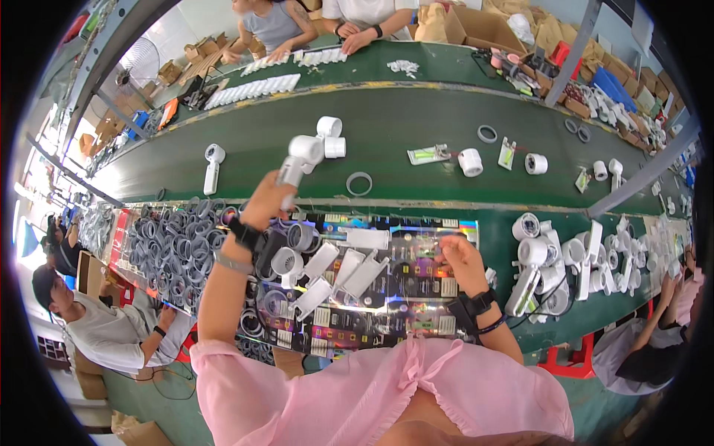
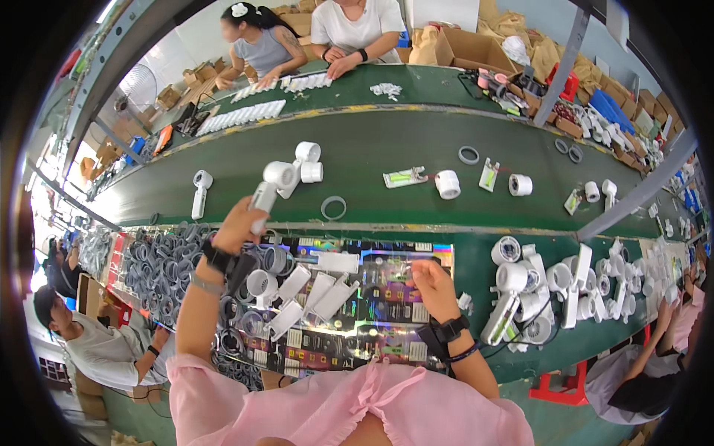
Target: Assemble small electronic fans at a factory workstation.
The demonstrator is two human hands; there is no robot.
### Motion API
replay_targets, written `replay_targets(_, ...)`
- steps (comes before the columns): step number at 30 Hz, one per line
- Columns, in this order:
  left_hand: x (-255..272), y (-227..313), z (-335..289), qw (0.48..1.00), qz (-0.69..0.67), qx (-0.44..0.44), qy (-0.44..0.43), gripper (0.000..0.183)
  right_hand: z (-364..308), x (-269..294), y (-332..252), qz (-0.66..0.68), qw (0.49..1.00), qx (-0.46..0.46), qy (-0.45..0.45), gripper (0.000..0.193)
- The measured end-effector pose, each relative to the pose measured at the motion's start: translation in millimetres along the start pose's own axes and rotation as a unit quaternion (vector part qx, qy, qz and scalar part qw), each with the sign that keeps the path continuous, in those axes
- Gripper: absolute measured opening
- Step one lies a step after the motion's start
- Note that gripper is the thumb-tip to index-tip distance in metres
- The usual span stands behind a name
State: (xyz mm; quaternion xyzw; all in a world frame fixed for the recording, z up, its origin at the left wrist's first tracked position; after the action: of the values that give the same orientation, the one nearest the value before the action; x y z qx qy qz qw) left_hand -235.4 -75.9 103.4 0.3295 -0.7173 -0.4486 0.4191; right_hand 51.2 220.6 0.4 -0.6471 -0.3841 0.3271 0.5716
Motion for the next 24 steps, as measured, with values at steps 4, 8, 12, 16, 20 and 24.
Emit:
replay_targets(4,69.7,-33.0,99.4,0.972,0.166,0.014,0.164,0.055,4.1,2.7,3.1,0.024,0.999,-0.034,-0.011,0.02)
replay_targets(8,121.2,-91.7,153.3,0.891,0.345,-0.013,0.295,0.058,6.3,-8.0,-0.9,0.023,0.998,-0.053,-0.015,0.019)
replay_targets(12,72.6,-55.2,141.5,0.831,0.474,0.133,0.259,0.065,6.9,3.4,2.1,0.026,0.998,-0.057,0.006,0.018)
replay_targets(16,55.3,-8.8,140.5,0.786,0.494,-0.141,0.342,0.066,12.7,-1.9,-3.1,0.024,0.997,-0.078,0.006,0.017)
replay_targets(20,24.7,-39.1,187.1,0.887,0.431,-0.137,0.097,0.063,13.0,-4.8,-6.9,0.035,0.996,-0.083,0.008,0.017)
replay_targets(24,-6.3,-50.7,208.3,0.842,0.508,-0.134,0.123,0.039,15.0,-2.3,-4.8,0.049,0.995,-0.084,0.012,0.017)
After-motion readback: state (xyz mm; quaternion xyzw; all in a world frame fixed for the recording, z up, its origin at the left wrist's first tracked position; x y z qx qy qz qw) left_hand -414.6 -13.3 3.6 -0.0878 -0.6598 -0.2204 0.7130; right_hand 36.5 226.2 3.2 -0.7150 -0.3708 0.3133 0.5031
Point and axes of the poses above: each hand's wrist, its own z-axis towards the middle knuckle, its own x-axis out of the back of the hand, y = z × x, the point moved 6 cm from there along z, towards the middle knuckle, and after that the axes turned 4 degrees about y, right-handed, at the moved point
